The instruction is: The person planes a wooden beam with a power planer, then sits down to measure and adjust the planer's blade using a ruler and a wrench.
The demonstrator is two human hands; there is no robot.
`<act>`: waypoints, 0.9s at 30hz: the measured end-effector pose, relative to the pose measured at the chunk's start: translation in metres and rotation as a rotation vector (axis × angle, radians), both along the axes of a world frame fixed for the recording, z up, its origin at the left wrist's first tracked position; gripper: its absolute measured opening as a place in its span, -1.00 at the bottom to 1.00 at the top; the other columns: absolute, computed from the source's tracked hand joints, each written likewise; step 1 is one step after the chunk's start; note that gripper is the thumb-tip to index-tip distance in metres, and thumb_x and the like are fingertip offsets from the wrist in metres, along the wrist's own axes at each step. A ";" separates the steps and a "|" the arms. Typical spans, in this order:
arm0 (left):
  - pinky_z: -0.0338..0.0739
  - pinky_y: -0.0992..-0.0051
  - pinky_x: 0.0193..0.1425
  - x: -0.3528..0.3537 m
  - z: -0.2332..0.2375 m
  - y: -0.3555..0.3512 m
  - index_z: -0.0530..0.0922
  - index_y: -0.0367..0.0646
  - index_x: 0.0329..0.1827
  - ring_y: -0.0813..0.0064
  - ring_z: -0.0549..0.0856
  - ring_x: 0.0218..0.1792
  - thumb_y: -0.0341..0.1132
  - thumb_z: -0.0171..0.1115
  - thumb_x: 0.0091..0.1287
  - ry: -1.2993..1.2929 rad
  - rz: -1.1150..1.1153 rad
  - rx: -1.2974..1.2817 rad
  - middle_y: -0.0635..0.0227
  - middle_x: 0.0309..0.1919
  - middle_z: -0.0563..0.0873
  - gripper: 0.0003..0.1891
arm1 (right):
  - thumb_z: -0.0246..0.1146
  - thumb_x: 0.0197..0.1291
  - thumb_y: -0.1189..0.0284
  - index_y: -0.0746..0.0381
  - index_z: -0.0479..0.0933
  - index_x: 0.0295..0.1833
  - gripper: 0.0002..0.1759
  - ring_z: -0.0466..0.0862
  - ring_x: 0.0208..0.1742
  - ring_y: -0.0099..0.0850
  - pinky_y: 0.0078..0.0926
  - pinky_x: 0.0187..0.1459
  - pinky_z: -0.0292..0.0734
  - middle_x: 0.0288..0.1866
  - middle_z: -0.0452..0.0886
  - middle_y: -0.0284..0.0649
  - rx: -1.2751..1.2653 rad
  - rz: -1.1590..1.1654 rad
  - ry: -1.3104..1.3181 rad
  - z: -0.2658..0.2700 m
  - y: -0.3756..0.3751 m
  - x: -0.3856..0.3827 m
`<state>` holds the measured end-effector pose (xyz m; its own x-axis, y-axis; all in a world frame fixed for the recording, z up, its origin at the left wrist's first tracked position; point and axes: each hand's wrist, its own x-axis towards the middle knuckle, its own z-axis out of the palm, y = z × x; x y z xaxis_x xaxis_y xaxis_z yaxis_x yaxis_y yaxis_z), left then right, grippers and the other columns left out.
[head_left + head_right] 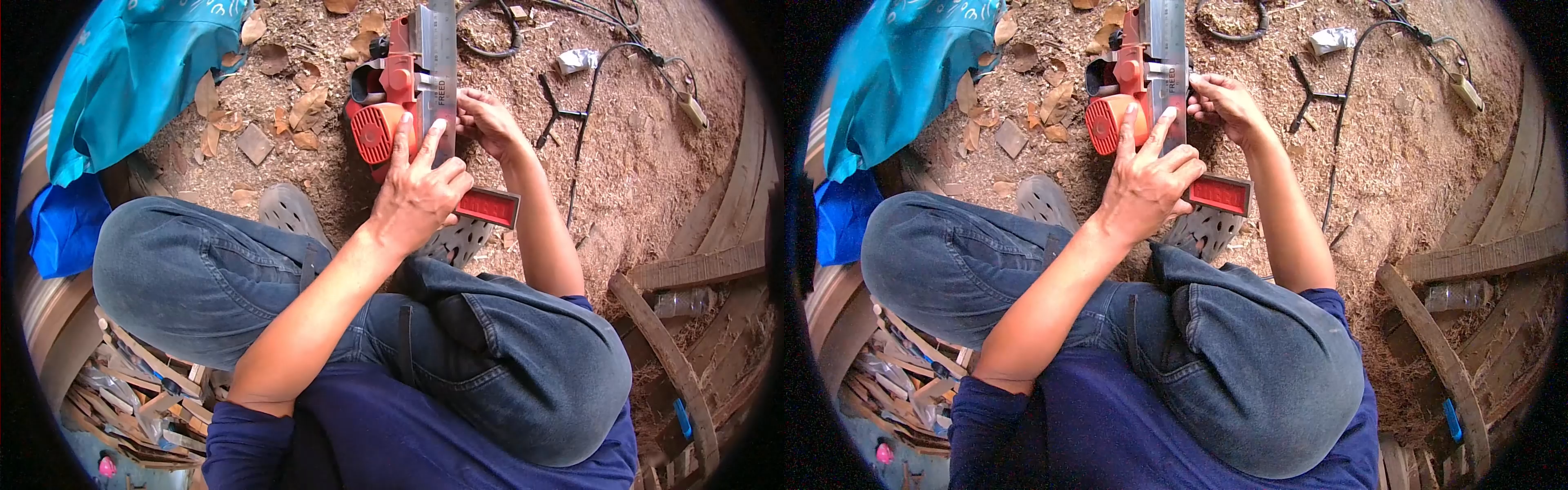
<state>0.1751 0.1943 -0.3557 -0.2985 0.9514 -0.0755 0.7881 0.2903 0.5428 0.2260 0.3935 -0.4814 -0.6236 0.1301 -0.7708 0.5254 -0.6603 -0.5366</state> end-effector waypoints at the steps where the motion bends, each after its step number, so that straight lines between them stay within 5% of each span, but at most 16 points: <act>1: -0.04 -0.41 0.62 0.001 0.000 0.000 0.68 0.05 0.02 0.04 0.43 0.50 -0.12 0.69 -0.34 0.010 -0.002 -0.011 0.50 0.00 0.66 -0.30 | 0.36 0.41 0.16 0.14 0.59 -0.09 -0.73 0.68 -0.45 -0.63 -0.68 -0.40 0.64 -0.38 0.66 -0.39 -0.001 0.020 0.002 -0.002 0.001 0.000; 27: -0.07 -0.38 0.64 0.002 -0.001 0.004 0.69 0.06 0.01 0.02 0.40 0.51 -0.12 0.69 -0.29 0.030 -0.011 -0.006 0.49 -0.02 0.67 -0.34 | 0.32 0.43 0.03 0.11 0.60 -0.10 -0.65 0.66 -0.47 -0.64 -0.66 -0.41 0.64 -0.42 0.64 -0.42 0.058 0.013 -0.082 0.004 -0.008 -0.008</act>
<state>0.1766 0.1986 -0.3572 -0.2901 0.9543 -0.0723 0.8073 0.2846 0.5170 0.2184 0.3859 -0.4772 -0.5603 0.1683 -0.8110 0.5776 -0.6224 -0.5282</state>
